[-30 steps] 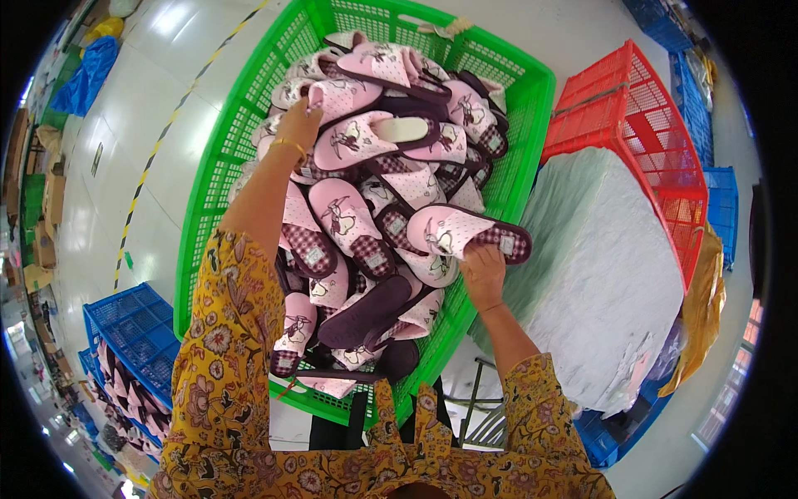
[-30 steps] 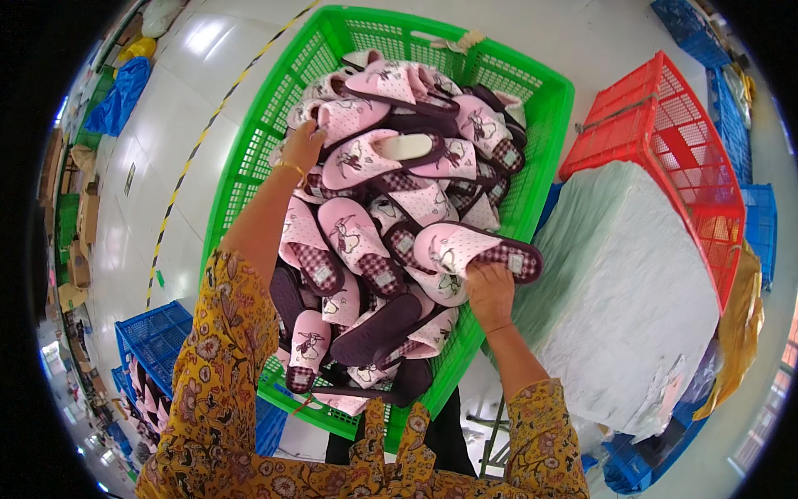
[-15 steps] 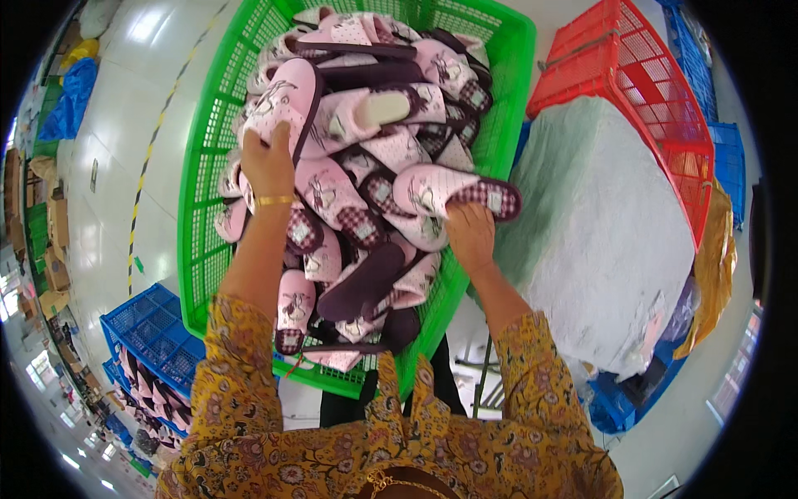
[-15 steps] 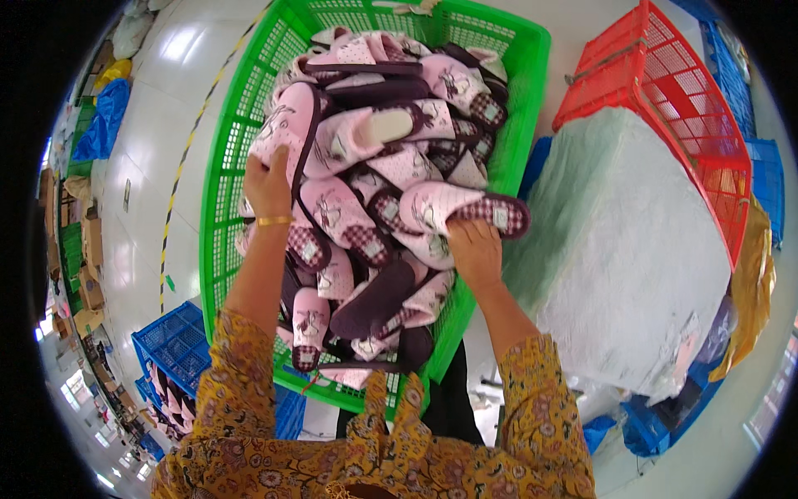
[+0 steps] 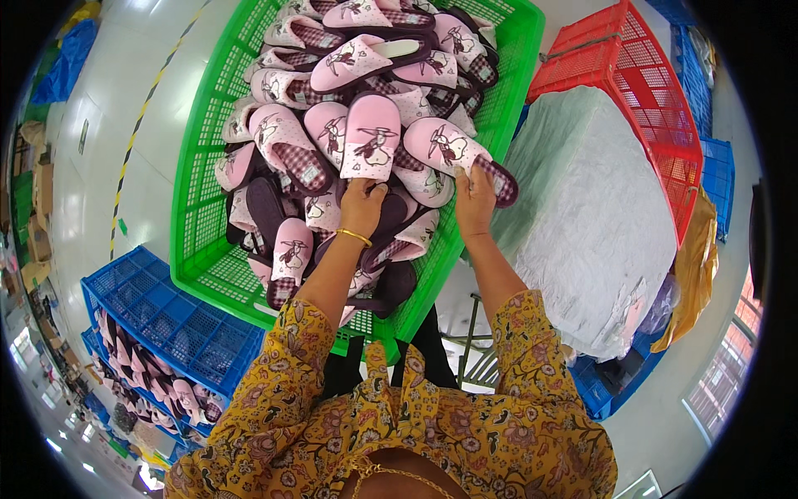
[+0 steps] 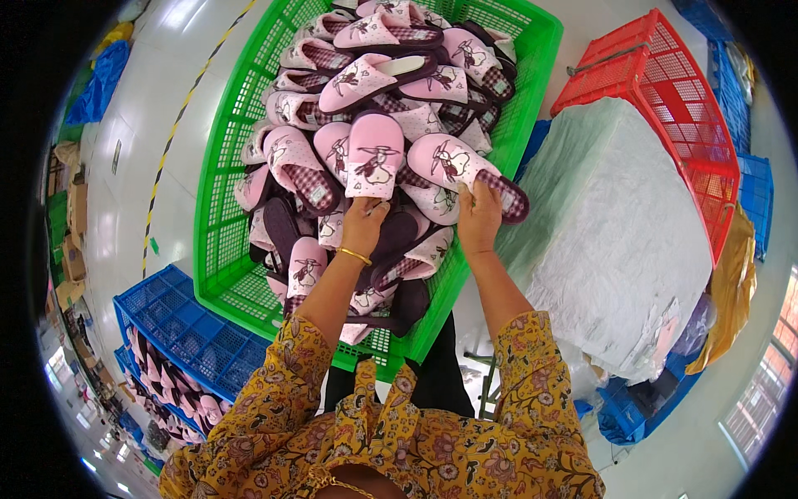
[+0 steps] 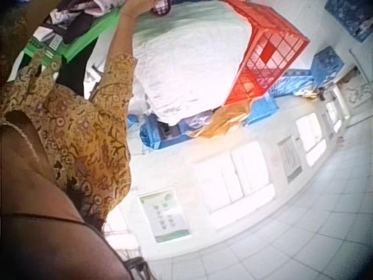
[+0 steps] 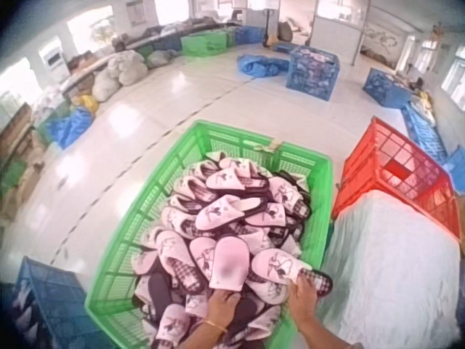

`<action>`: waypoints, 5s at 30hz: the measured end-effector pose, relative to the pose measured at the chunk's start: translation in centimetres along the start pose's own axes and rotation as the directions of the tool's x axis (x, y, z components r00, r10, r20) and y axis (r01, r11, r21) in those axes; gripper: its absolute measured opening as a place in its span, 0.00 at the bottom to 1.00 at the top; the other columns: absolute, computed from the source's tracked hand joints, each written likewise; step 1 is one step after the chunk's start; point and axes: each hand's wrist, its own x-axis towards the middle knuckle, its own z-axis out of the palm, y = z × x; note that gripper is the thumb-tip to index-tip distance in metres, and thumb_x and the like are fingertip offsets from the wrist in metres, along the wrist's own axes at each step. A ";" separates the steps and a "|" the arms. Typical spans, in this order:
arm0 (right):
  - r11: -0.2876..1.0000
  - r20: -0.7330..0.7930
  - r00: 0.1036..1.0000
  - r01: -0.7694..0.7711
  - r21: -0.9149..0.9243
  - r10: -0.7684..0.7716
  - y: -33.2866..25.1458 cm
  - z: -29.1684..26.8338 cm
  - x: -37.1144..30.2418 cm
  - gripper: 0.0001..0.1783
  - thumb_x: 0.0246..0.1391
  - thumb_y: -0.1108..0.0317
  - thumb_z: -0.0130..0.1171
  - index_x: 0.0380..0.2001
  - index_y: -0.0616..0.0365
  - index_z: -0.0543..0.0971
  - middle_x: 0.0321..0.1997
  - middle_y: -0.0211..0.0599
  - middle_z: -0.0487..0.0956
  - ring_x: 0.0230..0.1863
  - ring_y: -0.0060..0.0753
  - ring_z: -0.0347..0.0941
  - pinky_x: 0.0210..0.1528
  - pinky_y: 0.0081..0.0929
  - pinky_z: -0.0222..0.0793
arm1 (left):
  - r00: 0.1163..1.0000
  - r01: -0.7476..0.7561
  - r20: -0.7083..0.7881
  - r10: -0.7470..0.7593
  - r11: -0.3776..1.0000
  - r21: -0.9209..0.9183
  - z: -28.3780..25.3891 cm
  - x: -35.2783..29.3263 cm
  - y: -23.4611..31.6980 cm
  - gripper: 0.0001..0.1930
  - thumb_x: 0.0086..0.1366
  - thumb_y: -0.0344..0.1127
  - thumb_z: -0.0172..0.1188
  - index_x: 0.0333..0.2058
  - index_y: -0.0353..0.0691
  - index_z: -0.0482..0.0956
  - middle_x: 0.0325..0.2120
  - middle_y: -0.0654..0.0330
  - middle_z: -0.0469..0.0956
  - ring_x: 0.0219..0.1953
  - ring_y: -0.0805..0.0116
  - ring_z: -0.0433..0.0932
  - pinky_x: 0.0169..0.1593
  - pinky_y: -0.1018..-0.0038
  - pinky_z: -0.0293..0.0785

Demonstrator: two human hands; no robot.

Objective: The person repeatedly picks up pairs of pink slippers from a green basket, turns them over to inspect the soles, and places them onto a white sheet on the floor. The person continues this cycle, moving slippers from the basket to the sheet throughout the clip.

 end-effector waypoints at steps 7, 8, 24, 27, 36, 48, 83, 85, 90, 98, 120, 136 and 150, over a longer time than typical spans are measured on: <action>0.934 0.012 0.958 -0.284 0.216 0.288 -3.4 3.5 -0.3 0.15 0.55 0.61 0.58 0.26 0.61 0.69 0.22 0.46 0.71 0.27 0.49 0.65 0.31 0.40 0.61 | 0.991 0.046 0.132 -0.024 0.985 -0.165 -0.7 -0.9 1.4 0.28 0.61 0.22 0.52 0.60 0.37 0.59 0.55 0.54 0.68 0.53 0.66 0.70 0.51 0.75 0.69; 0.922 0.015 0.953 -0.296 0.252 0.302 -3.9 4.0 -0.1 0.15 0.55 0.61 0.58 0.26 0.61 0.69 0.23 0.46 0.71 0.26 0.49 0.66 0.31 0.39 0.61 | 0.982 0.054 0.188 -0.025 0.987 -0.149 -0.3 -0.7 0.9 0.31 0.61 0.22 0.51 0.63 0.39 0.54 0.57 0.53 0.65 0.54 0.66 0.69 0.49 0.76 0.69; 0.939 0.129 0.962 -0.264 0.220 0.241 -2.2 8.9 0.1 0.14 0.55 0.63 0.57 0.28 0.65 0.71 0.24 0.44 0.74 0.25 0.40 0.68 0.32 0.36 0.64 | 0.856 0.015 -0.509 0.085 0.982 0.189 -17.1 -12.2 -6.5 0.05 0.62 0.28 0.57 0.37 0.36 0.77 0.26 0.62 0.77 0.29 0.74 0.75 0.37 0.78 0.72; 0.944 0.002 0.964 -0.260 0.202 0.265 -3.7 6.6 -0.6 0.16 0.56 0.60 0.57 0.28 0.64 0.72 0.26 0.42 0.74 0.26 0.37 0.67 0.32 0.35 0.64 | 0.830 0.187 -0.550 -0.095 0.976 0.114 -21.6 -15.2 -8.1 0.08 0.62 0.29 0.58 0.38 0.32 0.77 0.30 0.59 0.79 0.32 0.73 0.77 0.38 0.77 0.73; 0.976 0.086 0.993 -0.100 0.193 0.085 -12.0 0.3 -10.0 0.11 0.58 0.66 0.57 0.34 0.66 0.75 0.30 0.36 0.75 0.30 0.25 0.68 0.34 0.25 0.67 | 0.965 0.178 -0.261 -0.026 0.796 0.579 -19.4 -17.0 -11.3 0.20 0.55 0.45 0.64 0.40 0.34 0.79 0.34 0.49 0.79 0.36 0.52 0.77 0.44 0.64 0.72; 0.944 0.339 0.931 -0.223 0.243 0.133 -12.6 6.4 -15.5 0.10 0.58 0.66 0.56 0.35 0.65 0.75 0.31 0.37 0.76 0.31 0.26 0.69 0.36 0.26 0.66 | 0.823 0.486 -0.489 -0.291 0.805 0.339 -16.8 -15.0 -9.4 0.23 0.61 0.52 0.53 0.26 0.32 0.76 0.24 0.39 0.75 0.31 0.42 0.75 0.37 0.58 0.70; 0.771 0.895 0.434 -0.534 0.346 -0.101 -22.5 27.0 -16.0 0.21 0.53 0.62 0.62 0.45 0.63 0.72 0.35 0.41 0.80 0.37 0.28 0.76 0.41 0.24 0.71 | 0.863 0.209 -0.122 -0.491 0.566 -0.797 -31.4 -2.0 -15.2 0.20 0.66 0.47 0.46 0.47 0.39 0.76 0.43 0.56 0.78 0.46 0.67 0.75 0.50 0.73 0.69; 0.699 0.869 0.492 -0.639 0.320 0.052 -22.6 28.3 -15.7 0.24 0.50 0.62 0.65 0.46 0.63 0.71 0.35 0.43 0.79 0.38 0.31 0.76 0.41 0.25 0.71 | 0.816 0.213 -0.235 -0.527 0.654 -0.726 -31.4 -2.1 -14.8 0.27 0.65 0.53 0.48 0.50 0.34 0.72 0.45 0.56 0.75 0.44 0.66 0.74 0.48 0.71 0.70; 0.942 0.596 0.748 -0.332 -0.047 0.293 -20.3 29.8 -16.8 0.36 0.39 0.53 0.73 0.47 0.63 0.71 0.39 0.45 0.77 0.40 0.40 0.76 0.41 0.28 0.72 | 0.840 0.253 -0.292 -0.457 0.806 -0.535 -30.5 -4.2 -10.1 0.41 0.60 0.60 0.55 0.60 0.30 0.60 0.53 0.52 0.68 0.52 0.61 0.69 0.52 0.71 0.68; 0.816 0.765 0.641 -0.472 0.332 0.059 -24.9 27.5 -19.8 0.29 0.42 0.62 0.70 0.46 0.67 0.72 0.39 0.44 0.79 0.37 0.30 0.76 0.40 0.25 0.73 | 0.930 0.073 -0.068 -0.363 0.361 -0.930 -32.5 -4.7 -11.5 0.32 0.66 0.61 0.47 0.54 0.38 0.68 0.48 0.54 0.74 0.47 0.59 0.75 0.52 0.63 0.72; 0.842 0.811 0.584 -0.449 0.301 0.022 -26.3 25.7 -24.2 0.11 0.50 0.70 0.62 0.36 0.62 0.76 0.28 0.38 0.79 0.28 0.28 0.76 0.33 0.24 0.71 | 0.639 0.068 -0.271 -0.720 0.404 -0.912 -38.4 -6.2 -18.4 0.31 0.65 0.63 0.43 0.55 0.44 0.68 0.49 0.55 0.73 0.49 0.57 0.73 0.52 0.60 0.70; 0.888 0.924 0.382 0.416 -0.194 0.023 -22.9 33.8 -9.9 0.19 0.45 0.62 0.59 0.41 0.57 0.77 0.43 0.48 0.79 0.46 0.53 0.75 0.47 0.43 0.70 | 0.941 0.025 -0.131 0.313 0.321 0.947 -42.6 -13.3 -6.8 0.07 0.57 0.37 0.60 0.33 0.44 0.78 0.35 0.62 0.79 0.40 0.61 0.75 0.49 0.65 0.64; 0.518 0.902 0.346 -0.838 0.173 0.258 -26.2 20.0 -12.5 0.09 0.56 0.63 0.60 0.32 0.54 0.72 0.22 0.20 0.68 0.18 0.12 0.57 0.20 0.15 0.53 | 0.923 0.220 -0.298 0.243 0.303 0.927 -41.8 -12.2 -6.6 0.07 0.55 0.39 0.59 0.26 0.45 0.80 0.28 0.60 0.79 0.35 0.61 0.76 0.46 0.65 0.64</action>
